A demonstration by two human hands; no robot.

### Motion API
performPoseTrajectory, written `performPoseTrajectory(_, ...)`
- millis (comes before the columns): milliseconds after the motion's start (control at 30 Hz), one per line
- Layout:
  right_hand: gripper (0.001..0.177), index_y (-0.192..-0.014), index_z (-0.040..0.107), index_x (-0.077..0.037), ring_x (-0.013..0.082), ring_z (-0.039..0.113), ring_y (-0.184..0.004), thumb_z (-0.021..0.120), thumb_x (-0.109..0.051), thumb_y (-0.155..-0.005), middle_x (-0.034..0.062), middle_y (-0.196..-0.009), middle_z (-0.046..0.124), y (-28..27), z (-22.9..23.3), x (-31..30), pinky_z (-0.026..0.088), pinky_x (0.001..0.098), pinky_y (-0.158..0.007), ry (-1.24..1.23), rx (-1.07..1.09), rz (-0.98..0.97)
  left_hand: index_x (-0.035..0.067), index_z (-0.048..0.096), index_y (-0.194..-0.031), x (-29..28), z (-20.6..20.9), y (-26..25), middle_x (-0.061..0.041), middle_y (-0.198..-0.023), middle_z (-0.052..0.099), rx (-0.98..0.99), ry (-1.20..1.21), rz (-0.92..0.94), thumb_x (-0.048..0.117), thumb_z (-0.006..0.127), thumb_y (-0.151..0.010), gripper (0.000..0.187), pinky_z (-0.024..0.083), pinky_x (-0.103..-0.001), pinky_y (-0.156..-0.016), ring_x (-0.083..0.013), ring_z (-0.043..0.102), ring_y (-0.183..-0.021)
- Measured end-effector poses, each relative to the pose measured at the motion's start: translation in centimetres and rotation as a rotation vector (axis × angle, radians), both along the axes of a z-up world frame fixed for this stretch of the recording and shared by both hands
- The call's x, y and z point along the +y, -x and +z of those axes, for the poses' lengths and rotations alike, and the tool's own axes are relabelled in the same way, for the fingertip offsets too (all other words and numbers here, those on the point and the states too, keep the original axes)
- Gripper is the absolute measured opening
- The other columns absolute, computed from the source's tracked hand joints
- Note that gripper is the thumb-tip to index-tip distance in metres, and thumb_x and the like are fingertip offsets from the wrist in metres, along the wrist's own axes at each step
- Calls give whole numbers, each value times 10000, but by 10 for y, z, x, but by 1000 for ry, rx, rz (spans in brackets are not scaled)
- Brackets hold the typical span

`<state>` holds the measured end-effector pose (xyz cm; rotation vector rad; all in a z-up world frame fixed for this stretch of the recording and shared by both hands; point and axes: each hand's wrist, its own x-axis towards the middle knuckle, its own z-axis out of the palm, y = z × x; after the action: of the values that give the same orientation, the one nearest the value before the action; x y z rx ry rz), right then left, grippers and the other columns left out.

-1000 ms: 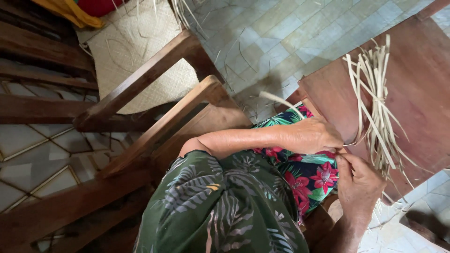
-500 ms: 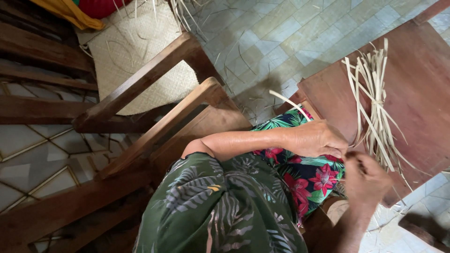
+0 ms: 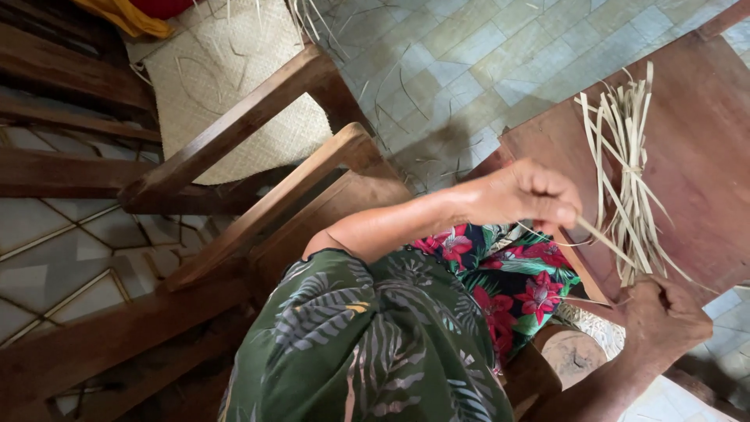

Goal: Weaving thin strips of natural fiber together to create a handcrafted item like a hat or mat.

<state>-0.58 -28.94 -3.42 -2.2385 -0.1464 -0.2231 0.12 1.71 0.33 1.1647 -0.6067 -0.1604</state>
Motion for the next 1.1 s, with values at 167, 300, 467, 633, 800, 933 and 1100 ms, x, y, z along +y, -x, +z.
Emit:
performPoseTrajectory(167,252,-1002,745,103,193,602,-594,518,211,-1021,129,-732,630,-15,-44,-44,472,290,-570,14,-99,96,76,723,-1048,19,8,0,-74,-822,710,147,89,56,188,631,-1052,145,581,-252,-690,-153,682,-733)
performPoseTrajectory(300,190,-799,657,40,99,357,-570,626,221,-847,-16,-626,436,-19,-82,-87,275,292,-583,148,-169,-93,78,726,-1134,54,22,-13,-63,-961,744,-26,469,228,144,786,-975,182,552,-302,-661,-165,673,-767)
performPoseTrajectory(467,220,-1302,759,120,256,656,-966,752,199,-1097,231,-1114,726,4,-20,5,548,352,-841,-114,-212,149,164,724,-1099,12,4,-8,-37,-1197,764,25,183,715,172,741,-998,103,660,-412,-1019,-197,750,-1132)
performPoseTrajectory(633,164,-1180,740,107,459,617,-1203,746,160,-1024,273,-1293,676,9,40,70,477,587,-1096,354,-634,406,56,751,-920,-67,-61,6,-17,-743,664,436,417,46,190,792,-910,140,434,-235,-607,-97,553,-655)
performPoseTrajectory(800,258,-1231,821,19,262,644,-871,753,-212,-1141,144,-1025,755,18,25,53,504,384,-648,361,-652,127,-7,776,-934,-68,-70,3,-87,-685,675,672,411,-42,73,781,-903,86,463,-256,-510,-153,566,-551)
performPoseTrajectory(933,154,-1173,783,79,435,665,-1180,701,-30,-1100,232,-1256,726,13,46,60,390,544,-1134,381,-660,361,9,681,-760,-72,-59,1,-86,-586,563,676,362,-68,92,749,-871,154,410,-261,-461,-159,495,-486)
performPoseTrajectory(1100,66,-1102,774,77,297,698,-877,713,67,-1081,168,-988,759,13,23,51,379,527,-1209,194,-562,391,-45,729,-907,-79,-68,6,-85,-671,613,591,382,-53,145,771,-908,195,372,-241,-527,-125,511,-563)
